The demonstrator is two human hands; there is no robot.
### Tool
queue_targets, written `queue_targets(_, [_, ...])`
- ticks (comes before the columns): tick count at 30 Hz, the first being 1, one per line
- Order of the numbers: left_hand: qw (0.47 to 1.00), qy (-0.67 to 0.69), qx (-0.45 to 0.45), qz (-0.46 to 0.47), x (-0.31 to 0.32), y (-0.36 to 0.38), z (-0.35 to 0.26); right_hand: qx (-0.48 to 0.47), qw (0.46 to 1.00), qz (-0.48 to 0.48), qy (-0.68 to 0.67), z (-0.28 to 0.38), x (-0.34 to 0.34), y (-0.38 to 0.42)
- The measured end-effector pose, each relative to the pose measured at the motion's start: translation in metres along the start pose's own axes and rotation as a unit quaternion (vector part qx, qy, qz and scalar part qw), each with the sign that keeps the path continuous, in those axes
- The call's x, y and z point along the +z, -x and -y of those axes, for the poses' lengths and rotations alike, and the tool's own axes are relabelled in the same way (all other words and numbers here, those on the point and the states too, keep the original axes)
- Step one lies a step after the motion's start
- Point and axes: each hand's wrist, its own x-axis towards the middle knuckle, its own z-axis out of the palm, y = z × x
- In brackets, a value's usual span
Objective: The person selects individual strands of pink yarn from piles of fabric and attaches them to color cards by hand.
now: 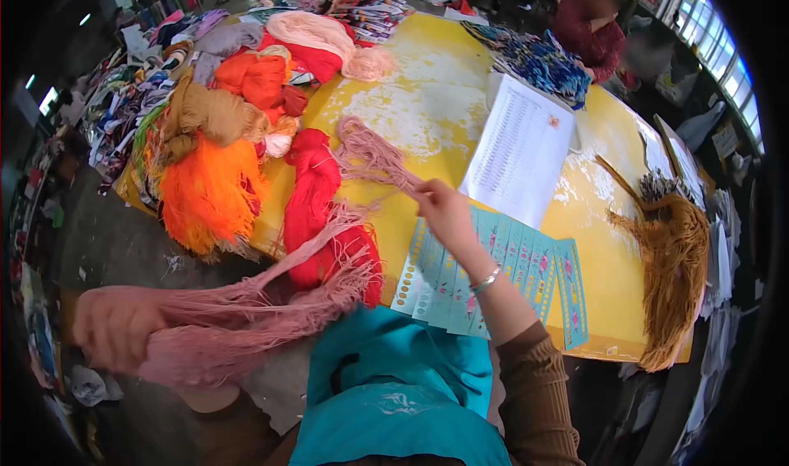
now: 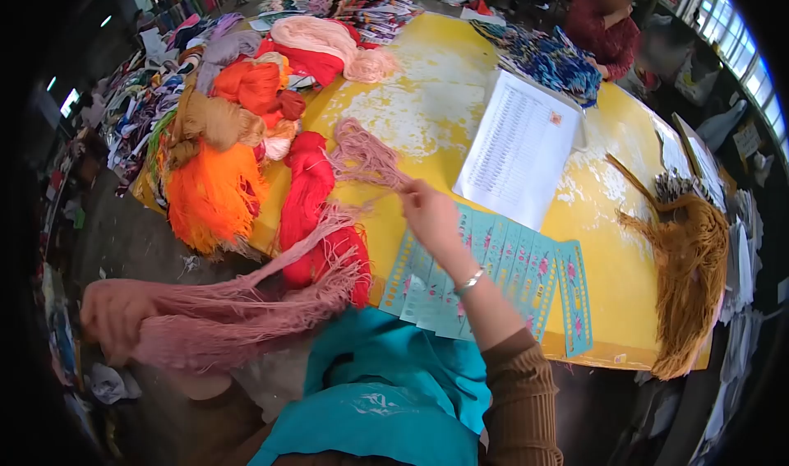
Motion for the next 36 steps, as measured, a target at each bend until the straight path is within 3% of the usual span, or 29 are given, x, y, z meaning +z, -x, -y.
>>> queue_targets(2, [0.987,-0.047,0.003,-0.154,-0.005,0.022,-0.005,-0.101,0.994,0.029,0.035,0.025,0.042,-0.005])
queue_targets(3, [0.978,-0.048,-0.002,-0.204,-0.009,0.028,-0.005,-0.101,0.991,0.065,0.054,0.043,0.056,-0.007])
queue_targets(6, [0.975,-0.046,0.046,-0.213,-0.025,0.049,-0.016,-0.1,0.986,0.101,0.082,0.069,0.103,-0.016])
queue_targets(9, [0.957,-0.087,0.212,-0.179,-0.008,0.06,-0.06,-0.101,0.979,0.116,0.135,0.086,0.129,-0.029])
queue_targets(11, [0.95,-0.138,0.239,-0.15,0.009,0.079,-0.124,-0.107,0.974,0.117,0.163,0.096,0.141,-0.034])
queue_targets(13, [0.938,-0.186,0.24,-0.167,0.023,0.092,-0.155,-0.055,0.951,0.162,0.256,0.102,0.151,-0.039])
queue_targets(15, [0.875,-0.353,0.23,-0.24,0.03,0.103,-0.172,-0.061,0.95,0.151,0.267,0.099,0.163,-0.042])
queue_targets(16, [0.816,-0.444,0.252,-0.269,0.029,0.11,-0.173,-0.071,0.944,0.137,0.292,0.098,0.167,-0.042])
queue_targets(17, [0.816,-0.445,0.249,-0.271,0.026,0.102,-0.157,-0.08,0.937,0.123,0.317,0.093,0.171,-0.043])
queue_targets(19, [0.511,-0.633,0.368,-0.45,0.013,0.09,-0.119,-0.063,0.946,0.111,0.297,0.077,0.183,-0.055])
queue_targets(20, [0.533,-0.631,0.314,-0.468,0.005,0.098,-0.123,-0.05,0.955,0.097,0.276,0.072,0.185,-0.061])
queue_targets(22, [0.559,-0.559,0.241,-0.562,-0.01,0.1,-0.115,0.003,0.996,0.052,0.066,0.06,0.176,-0.07])
queue_targets(23, [0.674,-0.45,0.196,-0.552,-0.021,0.113,-0.122,0.131,0.975,0.081,-0.161,0.053,0.178,-0.079])
queue_targets(24, [0.696,-0.425,0.166,-0.554,-0.035,0.122,-0.127,0.165,0.9,0.098,-0.39,0.043,0.175,-0.085])
queue_targets(25, [0.717,-0.398,0.134,-0.556,-0.047,0.129,-0.13,0.19,0.772,0.107,-0.597,0.037,0.169,-0.086])
queue_targets(26, [0.735,-0.391,0.107,-0.544,-0.058,0.137,-0.133,0.181,0.66,0.177,-0.708,0.058,0.146,-0.08])
queue_targets(29, [0.731,-0.356,0.071,-0.578,-0.072,0.142,-0.121,0.149,0.509,0.164,-0.832,0.08,0.101,-0.057])
queue_targets(31, [0.739,-0.363,0.051,-0.565,-0.08,0.147,-0.117,0.084,0.48,0.195,-0.851,0.075,0.098,-0.048])
queue_targets(32, [0.735,-0.35,0.04,-0.579,-0.083,0.147,-0.114,0.18,0.529,0.158,-0.814,0.085,0.095,-0.044])
queue_targets(34, [0.733,-0.334,0.024,-0.593,-0.092,0.156,-0.109,0.227,0.434,0.211,-0.846,0.105,0.08,-0.021])
queue_targets(35, [0.767,-0.299,-0.017,-0.568,-0.101,0.165,-0.112,0.183,0.364,0.298,-0.863,0.104,0.078,-0.012])
queue_targets(36, [0.798,-0.261,-0.061,-0.539,-0.109,0.172,-0.112,0.167,0.362,0.334,-0.854,0.095,0.079,-0.002])
